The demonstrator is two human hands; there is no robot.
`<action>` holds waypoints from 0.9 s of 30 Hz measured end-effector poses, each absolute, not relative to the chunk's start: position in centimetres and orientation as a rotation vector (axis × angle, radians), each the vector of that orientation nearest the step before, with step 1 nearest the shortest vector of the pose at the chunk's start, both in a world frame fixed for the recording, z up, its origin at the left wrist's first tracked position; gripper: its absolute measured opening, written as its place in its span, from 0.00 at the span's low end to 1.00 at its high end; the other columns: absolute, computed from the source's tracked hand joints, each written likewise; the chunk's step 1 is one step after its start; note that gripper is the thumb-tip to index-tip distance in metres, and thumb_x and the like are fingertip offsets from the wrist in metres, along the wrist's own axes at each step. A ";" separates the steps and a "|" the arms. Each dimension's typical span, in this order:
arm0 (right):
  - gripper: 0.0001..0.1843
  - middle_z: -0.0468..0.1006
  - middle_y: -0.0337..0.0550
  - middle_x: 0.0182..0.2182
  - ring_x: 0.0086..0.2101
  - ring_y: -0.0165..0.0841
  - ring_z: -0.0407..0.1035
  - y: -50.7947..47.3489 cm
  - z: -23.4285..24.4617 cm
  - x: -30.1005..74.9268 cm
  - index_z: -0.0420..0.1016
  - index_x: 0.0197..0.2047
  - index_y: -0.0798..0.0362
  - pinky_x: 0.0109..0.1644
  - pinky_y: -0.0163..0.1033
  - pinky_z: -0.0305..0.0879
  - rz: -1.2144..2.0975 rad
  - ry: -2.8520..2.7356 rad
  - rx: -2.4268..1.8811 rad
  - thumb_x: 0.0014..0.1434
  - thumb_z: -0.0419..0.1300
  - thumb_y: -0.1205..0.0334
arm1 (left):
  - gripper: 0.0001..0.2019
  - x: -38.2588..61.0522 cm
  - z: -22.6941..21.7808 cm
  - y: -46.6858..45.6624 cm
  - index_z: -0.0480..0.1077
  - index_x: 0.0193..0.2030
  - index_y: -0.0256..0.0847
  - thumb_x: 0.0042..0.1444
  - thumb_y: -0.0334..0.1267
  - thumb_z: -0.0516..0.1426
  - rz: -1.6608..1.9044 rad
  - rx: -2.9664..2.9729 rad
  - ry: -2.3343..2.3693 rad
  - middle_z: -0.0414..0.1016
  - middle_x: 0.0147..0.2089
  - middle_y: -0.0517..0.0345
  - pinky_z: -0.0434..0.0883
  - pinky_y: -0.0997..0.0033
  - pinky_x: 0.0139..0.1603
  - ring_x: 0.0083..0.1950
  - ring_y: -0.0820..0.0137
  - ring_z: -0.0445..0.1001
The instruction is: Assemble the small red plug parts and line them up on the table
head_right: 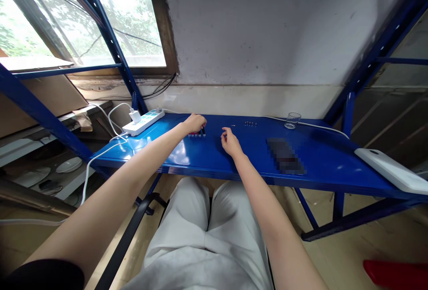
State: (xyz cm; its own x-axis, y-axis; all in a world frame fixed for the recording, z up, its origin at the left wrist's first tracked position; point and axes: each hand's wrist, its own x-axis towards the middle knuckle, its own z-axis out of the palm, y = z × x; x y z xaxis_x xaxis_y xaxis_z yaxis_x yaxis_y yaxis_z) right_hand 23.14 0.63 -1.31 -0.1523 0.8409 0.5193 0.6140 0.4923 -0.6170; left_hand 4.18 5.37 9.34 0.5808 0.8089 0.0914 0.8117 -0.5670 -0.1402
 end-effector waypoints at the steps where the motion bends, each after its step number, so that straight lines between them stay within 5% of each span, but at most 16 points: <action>1: 0.21 0.72 0.49 0.37 0.33 0.35 0.68 0.6 -1.3 23.1 0.56 0.54 0.54 0.36 0.41 0.64 0.326 -1.864 -1.210 0.57 0.47 0.61 | 0.13 4.2 9.3 5.4 0.72 0.32 0.36 0.41 0.20 0.52 -0.014 -2.635 -1.361 0.77 0.38 0.48 0.59 0.65 0.49 0.42 0.64 0.72; 27: 0.21 0.73 0.48 0.36 0.34 0.36 0.68 0.5 -1.2 23.2 0.57 0.54 0.53 0.36 0.41 0.64 0.340 -1.858 -1.214 0.57 0.46 0.61 | 0.11 4.1 9.1 6.0 0.72 0.38 0.39 0.47 0.29 0.56 0.044 -2.627 -1.395 0.75 0.42 0.51 0.58 0.66 0.50 0.45 0.65 0.70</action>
State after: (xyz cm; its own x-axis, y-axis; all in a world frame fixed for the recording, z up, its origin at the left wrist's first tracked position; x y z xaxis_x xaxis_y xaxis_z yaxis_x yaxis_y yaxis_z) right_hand 23.19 0.49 -1.21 -0.1498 0.8453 0.5128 0.6088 0.4875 -0.6258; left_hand 4.14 6.00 9.06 0.5628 0.8250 0.0516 0.8200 -0.5494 -0.1604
